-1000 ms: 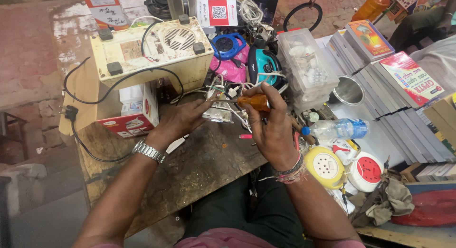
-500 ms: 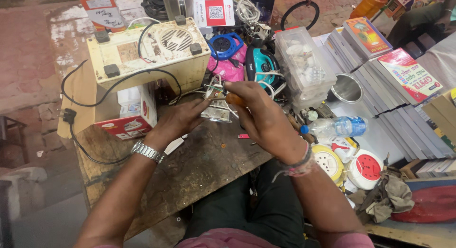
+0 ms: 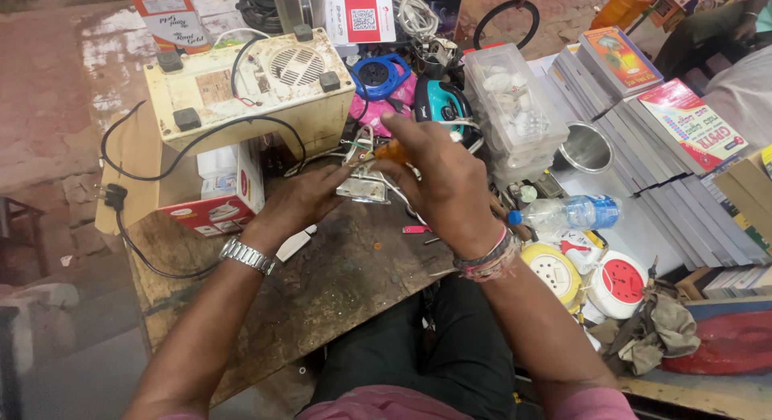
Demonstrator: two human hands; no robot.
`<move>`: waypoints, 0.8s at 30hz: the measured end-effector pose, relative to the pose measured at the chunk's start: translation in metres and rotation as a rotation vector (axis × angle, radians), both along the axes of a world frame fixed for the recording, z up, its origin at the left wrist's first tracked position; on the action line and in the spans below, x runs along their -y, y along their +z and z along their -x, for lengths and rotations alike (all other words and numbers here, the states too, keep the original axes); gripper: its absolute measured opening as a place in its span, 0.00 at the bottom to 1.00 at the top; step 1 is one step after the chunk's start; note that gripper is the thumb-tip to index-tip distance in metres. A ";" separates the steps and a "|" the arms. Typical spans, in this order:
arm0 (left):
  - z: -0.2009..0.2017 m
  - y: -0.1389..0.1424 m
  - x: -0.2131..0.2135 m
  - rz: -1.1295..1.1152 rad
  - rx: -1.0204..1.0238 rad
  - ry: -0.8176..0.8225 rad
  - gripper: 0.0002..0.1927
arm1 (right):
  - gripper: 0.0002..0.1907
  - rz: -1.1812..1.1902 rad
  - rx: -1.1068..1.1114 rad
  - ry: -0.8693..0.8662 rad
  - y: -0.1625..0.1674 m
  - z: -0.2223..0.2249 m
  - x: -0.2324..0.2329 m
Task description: The person uses a screwdriver to tighten screws on the base of a small white appliance, likely an iron, while holding it steady with the other hand. The person repeatedly adjusts the appliance's position and continues to secure the screws.
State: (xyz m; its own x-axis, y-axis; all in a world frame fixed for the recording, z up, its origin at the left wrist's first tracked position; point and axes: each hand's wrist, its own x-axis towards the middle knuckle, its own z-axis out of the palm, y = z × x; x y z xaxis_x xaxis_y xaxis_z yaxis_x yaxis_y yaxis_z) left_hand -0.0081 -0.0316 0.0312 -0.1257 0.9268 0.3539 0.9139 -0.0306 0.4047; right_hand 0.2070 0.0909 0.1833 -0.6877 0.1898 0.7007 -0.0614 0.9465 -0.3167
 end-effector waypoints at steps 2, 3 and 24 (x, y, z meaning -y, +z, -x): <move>0.000 0.000 0.001 0.029 0.010 0.021 0.30 | 0.33 -0.123 -0.037 -0.026 -0.003 -0.003 0.000; 0.000 0.001 0.001 0.043 0.014 0.033 0.31 | 0.31 -0.010 -0.040 0.072 -0.004 -0.005 -0.001; 0.010 -0.007 -0.004 0.018 -0.006 0.064 0.33 | 0.28 -0.051 -0.039 -0.034 -0.020 0.002 0.000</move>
State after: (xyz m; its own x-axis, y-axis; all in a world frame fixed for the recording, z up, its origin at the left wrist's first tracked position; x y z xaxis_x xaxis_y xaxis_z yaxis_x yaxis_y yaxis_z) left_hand -0.0180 -0.0281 0.0246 -0.1825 0.9233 0.3378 0.9162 0.0351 0.3991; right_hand 0.2049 0.0911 0.1630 -0.6537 0.1759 0.7361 -0.0404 0.9631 -0.2661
